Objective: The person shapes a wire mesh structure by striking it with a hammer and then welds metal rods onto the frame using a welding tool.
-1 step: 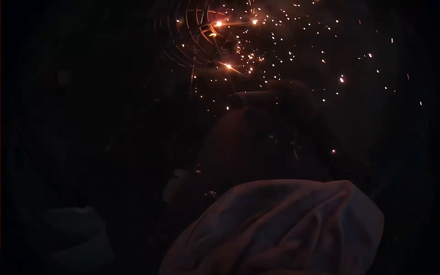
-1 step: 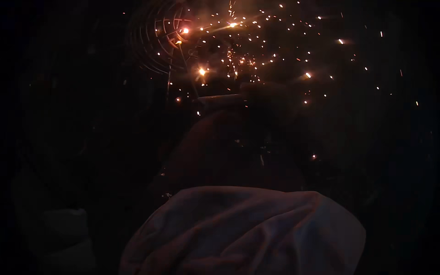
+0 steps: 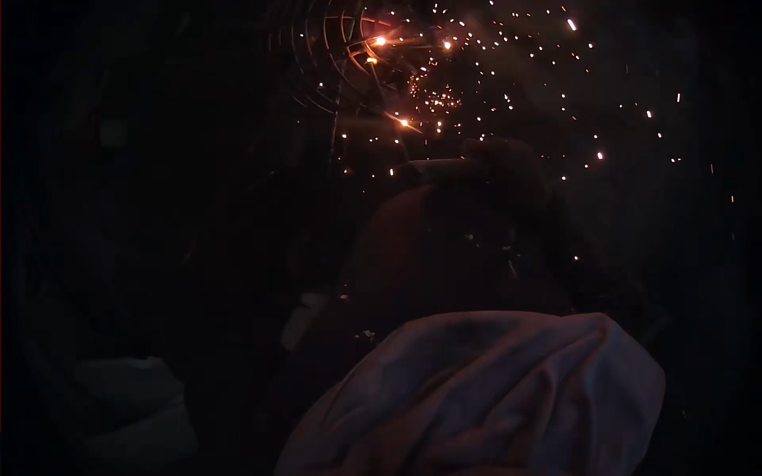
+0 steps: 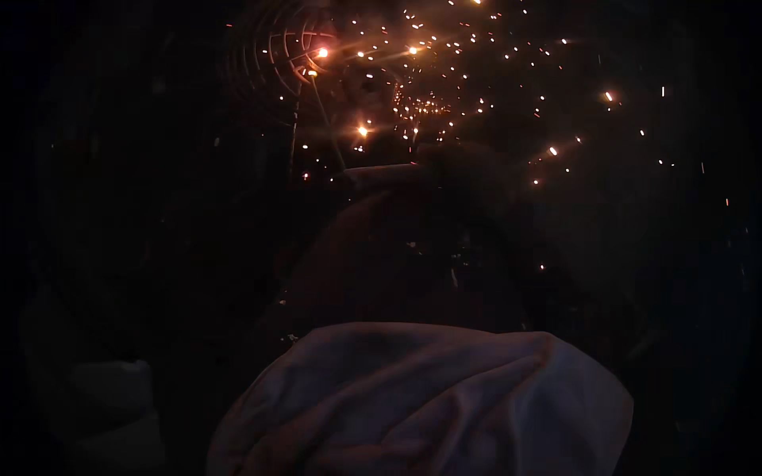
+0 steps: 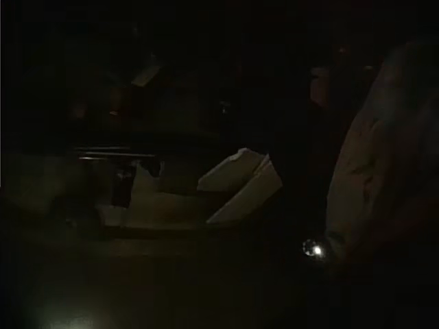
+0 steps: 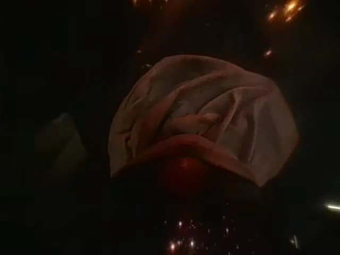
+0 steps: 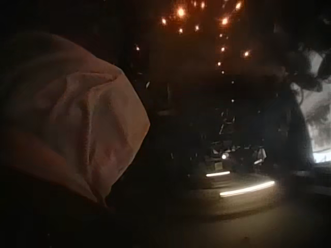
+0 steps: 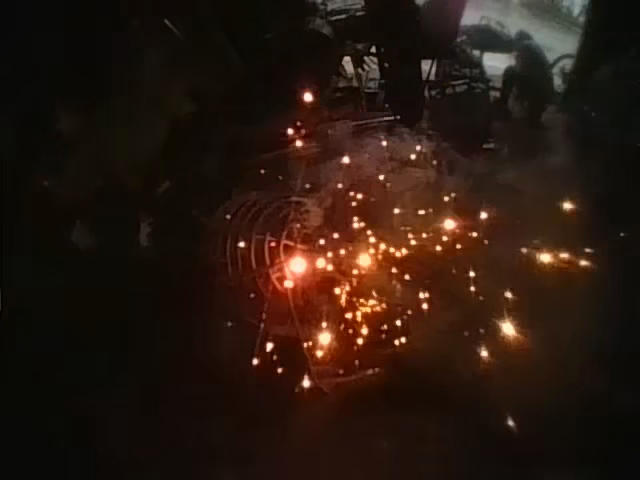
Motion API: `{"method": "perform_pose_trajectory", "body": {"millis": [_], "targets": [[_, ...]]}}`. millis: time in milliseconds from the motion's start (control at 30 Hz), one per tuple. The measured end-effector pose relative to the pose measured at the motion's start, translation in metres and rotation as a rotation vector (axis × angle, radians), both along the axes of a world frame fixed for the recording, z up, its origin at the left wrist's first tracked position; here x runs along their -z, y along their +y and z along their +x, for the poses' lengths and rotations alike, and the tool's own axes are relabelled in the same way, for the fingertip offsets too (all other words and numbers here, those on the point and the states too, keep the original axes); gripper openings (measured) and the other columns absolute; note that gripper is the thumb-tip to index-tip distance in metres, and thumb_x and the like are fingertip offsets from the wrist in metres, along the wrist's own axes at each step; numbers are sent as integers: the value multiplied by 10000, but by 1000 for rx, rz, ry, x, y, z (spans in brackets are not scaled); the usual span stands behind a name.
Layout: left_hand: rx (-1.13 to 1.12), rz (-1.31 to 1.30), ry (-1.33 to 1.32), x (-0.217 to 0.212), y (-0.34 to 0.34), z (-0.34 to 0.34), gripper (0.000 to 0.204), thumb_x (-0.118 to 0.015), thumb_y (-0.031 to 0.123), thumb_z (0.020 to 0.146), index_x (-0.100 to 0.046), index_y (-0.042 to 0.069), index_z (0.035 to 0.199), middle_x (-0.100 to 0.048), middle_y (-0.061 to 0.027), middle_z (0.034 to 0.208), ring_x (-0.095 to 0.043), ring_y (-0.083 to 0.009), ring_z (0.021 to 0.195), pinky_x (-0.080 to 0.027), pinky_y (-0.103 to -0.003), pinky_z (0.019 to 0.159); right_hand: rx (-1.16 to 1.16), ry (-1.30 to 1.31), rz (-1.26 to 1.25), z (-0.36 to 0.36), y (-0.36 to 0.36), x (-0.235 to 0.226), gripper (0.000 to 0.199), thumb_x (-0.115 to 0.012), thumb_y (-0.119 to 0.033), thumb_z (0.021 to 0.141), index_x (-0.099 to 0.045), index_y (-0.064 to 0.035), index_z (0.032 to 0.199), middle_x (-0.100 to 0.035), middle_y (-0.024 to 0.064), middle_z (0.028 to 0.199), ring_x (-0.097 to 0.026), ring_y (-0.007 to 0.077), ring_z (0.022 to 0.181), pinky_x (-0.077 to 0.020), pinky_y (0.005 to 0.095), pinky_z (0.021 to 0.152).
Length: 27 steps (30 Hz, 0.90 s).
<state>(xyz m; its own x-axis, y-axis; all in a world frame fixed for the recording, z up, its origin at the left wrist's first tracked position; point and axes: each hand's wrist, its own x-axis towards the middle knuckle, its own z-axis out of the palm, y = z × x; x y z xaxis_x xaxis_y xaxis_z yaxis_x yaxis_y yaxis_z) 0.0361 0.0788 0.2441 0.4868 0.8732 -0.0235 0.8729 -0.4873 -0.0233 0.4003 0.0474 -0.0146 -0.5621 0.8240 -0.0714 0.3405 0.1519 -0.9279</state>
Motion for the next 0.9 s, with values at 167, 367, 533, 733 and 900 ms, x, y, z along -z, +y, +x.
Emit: {"method": "perform_pose_trajectory", "body": {"millis": [167, 367, 533, 733, 900], "targets": [[-34, -126, -118, -35, 37, -59, 305, -700, 90, 930, -727, 48, 1231, -753, -126, 1133, -730, -229, 1005, -576, -344, 857, -40, -188, 383, -77, 28, -21, 556, -877, -363, 754, -706, -85, 1204, -728, 132, 1051, -713, 319, 1000, -564, 420, 878], [-35, -131, -24, -61, 45, -63, 286, -679, 97, 944, -735, 61, 1222, -765, -129, 1089, -740, -247, 971, -577, -361, 849, -1, -133, 385, -101, 40, -43, 569, -935, -347, 678, -689, -108, 1132, -736, 131, 981, -735, 340, 863, -591, 442, 757], [-90, -118, 24, -36, 34, -22, 253, -685, 93, 942, -739, 52, 1186, -761, -145, 1036, -743, -270, 930, -582, -375, 815, 31, -75, 446, -72, 32, -13, 454, -863, -314, 742, -693, -118, 1114, -733, 123, 909, -734, 335, 806, -573, 448, 679], [-63, -100, 78, -35, 31, -16, 231, -696, 119, 966, -737, 38, 1178, -766, -153, 1032, -758, -247, 905, -600, -365, 763, -7, -95, 425, -65, 31, -14, 453, -855, -267, 734, -697, -116, 1131, -744, 126, 945, -737, 347, 845, -584, 446, 716], [-66, -69, 137, -33, 26, -13, 241, -718, 140, 958, -744, 37, 1174, -773, -142, 1048, -761, -247, 946, -609, -354, 804, -15, -114, 409, -60, 30, -16, 449, -850, -274, 739, -702, -126, 1136, -744, 127, 959, -735, 350, 876, -582, 449, 736]]}}
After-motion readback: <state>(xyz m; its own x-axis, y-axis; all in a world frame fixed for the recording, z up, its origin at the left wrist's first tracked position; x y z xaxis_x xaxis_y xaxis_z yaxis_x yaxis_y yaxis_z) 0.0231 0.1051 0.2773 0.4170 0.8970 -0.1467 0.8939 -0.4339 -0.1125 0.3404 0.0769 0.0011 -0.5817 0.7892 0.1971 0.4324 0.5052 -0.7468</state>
